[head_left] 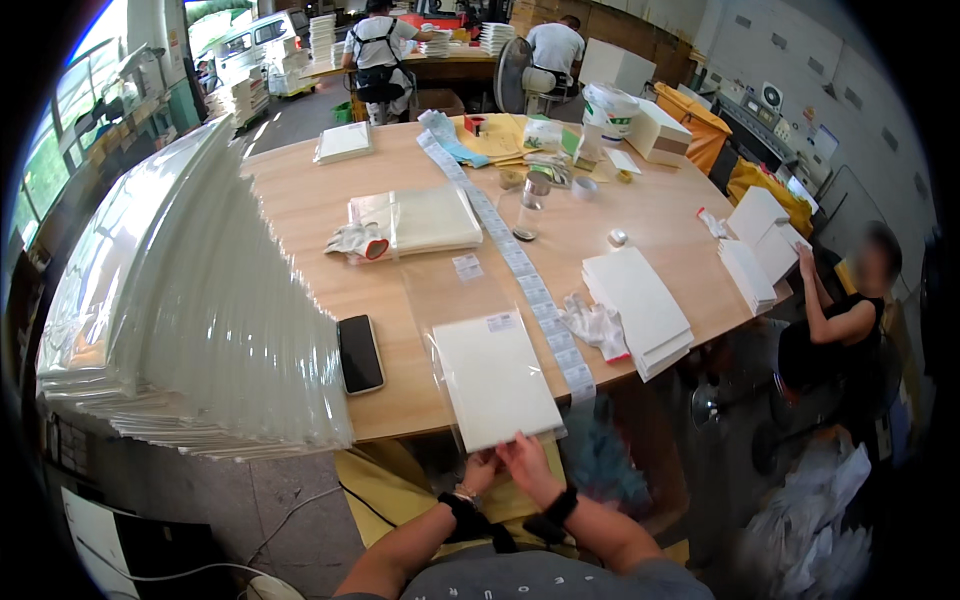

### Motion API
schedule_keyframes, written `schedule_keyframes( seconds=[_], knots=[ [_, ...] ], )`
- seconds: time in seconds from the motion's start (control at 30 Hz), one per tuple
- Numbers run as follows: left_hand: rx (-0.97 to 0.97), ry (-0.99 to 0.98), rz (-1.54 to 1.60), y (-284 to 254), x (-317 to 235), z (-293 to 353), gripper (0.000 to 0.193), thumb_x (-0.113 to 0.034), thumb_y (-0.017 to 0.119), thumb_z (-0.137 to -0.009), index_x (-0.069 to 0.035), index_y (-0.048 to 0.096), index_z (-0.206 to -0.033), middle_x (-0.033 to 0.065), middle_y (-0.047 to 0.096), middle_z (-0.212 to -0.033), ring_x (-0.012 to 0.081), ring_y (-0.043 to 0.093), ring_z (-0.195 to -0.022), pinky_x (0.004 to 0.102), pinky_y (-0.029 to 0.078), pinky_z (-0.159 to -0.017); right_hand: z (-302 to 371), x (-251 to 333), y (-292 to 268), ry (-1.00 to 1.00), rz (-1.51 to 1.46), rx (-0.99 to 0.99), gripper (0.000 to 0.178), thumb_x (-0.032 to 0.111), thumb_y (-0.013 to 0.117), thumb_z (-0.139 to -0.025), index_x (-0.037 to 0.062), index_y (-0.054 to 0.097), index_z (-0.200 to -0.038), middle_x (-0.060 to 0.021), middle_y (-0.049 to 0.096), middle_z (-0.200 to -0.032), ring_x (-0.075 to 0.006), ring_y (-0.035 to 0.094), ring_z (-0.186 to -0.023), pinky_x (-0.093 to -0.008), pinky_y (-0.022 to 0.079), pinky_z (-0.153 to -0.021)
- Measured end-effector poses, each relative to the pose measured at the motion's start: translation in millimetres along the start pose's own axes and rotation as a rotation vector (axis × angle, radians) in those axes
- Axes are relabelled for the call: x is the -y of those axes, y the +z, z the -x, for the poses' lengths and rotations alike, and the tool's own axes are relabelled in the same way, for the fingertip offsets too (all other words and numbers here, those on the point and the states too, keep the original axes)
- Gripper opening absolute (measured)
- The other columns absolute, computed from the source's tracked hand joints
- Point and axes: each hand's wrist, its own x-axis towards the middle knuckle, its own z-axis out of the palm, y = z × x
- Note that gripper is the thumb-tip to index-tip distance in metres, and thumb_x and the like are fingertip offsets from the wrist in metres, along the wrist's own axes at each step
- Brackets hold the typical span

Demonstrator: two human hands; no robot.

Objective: The person places paper items into plastic bags, peels an adhesive strip to seal each bag, and stacks the sealed bags on the table.

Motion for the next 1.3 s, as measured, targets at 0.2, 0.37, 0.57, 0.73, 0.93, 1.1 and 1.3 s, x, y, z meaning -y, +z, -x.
schedule_keyframes(
  seconds=[0.2,0.37,0.57,0.73,0.93,1.1,1.3],
  knots=[
    [0.014,-0.029,-0.124,-6.8,-39.6,7.8,0.024,-0.018,0.055,-0.084,-0.005,0.051,-0.104,0.001,0.057,-0.089,0.0099,0.055,-0.073,0.0171,0.042,-0.058,-22.3,28.1,8.4,0.097,0.243,0.114,0.017,0.014,0.046,-0.086,0.0008,0.049,-0.097,-0.0121,0.057,-0.093,-0.0229,0.059,-0.086,-0.0299,0.049,-0.071],
    [-0.098,-0.141,-0.239,-29.2,-76.3,30.2,0.035,-0.031,0.046,-0.088,-0.005,0.053,-0.111,0.0046,0.055,-0.108,0.013,0.051,-0.098,0.0276,0.041,-0.078,-6.0,43.8,-3.3,0.061,1.138,0.285,0.021,0.021,0.053,-0.085,0.0011,0.058,-0.086,-0.0078,0.061,-0.087,-0.0112,0.056,-0.063,-0.0263,0.046,-0.055],
    [-0.116,-0.151,-0.019,-34.2,-69.9,39.8,0.035,-0.032,0.041,-0.089,-0.001,0.057,-0.095,0.0073,0.06,-0.092,0.0161,0.059,-0.081,0.0291,0.048,-0.073,-9.8,-5.3,42.7,-0.729,1.674,0.572,0.013,0.01,0.061,-0.071,0.0034,0.058,-0.082,-0.0083,0.05,-0.078,-0.0254,0.052,-0.073,-0.031,0.045,-0.062],
    [-0.224,-0.167,0.121,-22.9,-64.9,31.0,0.032,-0.025,0.037,-0.088,0.0,0.057,-0.091,0.0104,0.061,-0.09,0.0199,0.061,-0.08,0.0284,0.049,-0.066,-25.6,15.8,40.3,-0.662,1.569,0.836,0.006,0.007,0.057,-0.074,0.0043,0.055,-0.079,-0.0067,0.053,-0.077,-0.0225,0.054,-0.074,-0.0308,0.045,-0.066],
    [-0.118,-0.088,-0.202,-34.6,-75.6,41.2,0.036,-0.027,0.039,-0.09,0.004,0.056,-0.094,0.0099,0.062,-0.09,0.019,0.061,-0.072,0.0275,0.047,-0.066,1.3,236.3,-89.4,-0.921,0.678,-0.17,0.01,0.009,0.05,-0.082,0.0065,0.053,-0.073,-0.006,0.052,-0.064,-0.0196,0.055,-0.068,-0.0308,0.048,-0.067],
    [-0.261,0.583,-1.07,-38.8,-88.5,38.7,0.022,-0.01,0.056,-0.079,-0.004,0.056,-0.1,0.0102,0.053,-0.103,0.0246,0.052,-0.087,0.0339,0.042,-0.076,17.3,210.6,-203.4,0.229,2.55,-0.04,0.019,0.011,0.057,-0.074,0.004,0.058,-0.091,-0.0124,0.057,-0.078,-0.0261,0.057,-0.082,-0.0343,0.046,-0.071],
    [-0.044,1.062,-1.705,-17.9,-124.6,25.2,0.039,-0.01,0.07,-0.061,-0.012,0.059,-0.099,0.0053,0.052,-0.099,0.0234,0.049,-0.088,0.0353,0.041,-0.075,-31.8,149.5,-41.3,-1.182,1.793,0.415,0.016,0.01,0.06,-0.072,0.0079,0.06,-0.088,-0.006,0.055,-0.09,-0.0233,0.055,-0.084,-0.0315,0.046,-0.069]
  ],
)
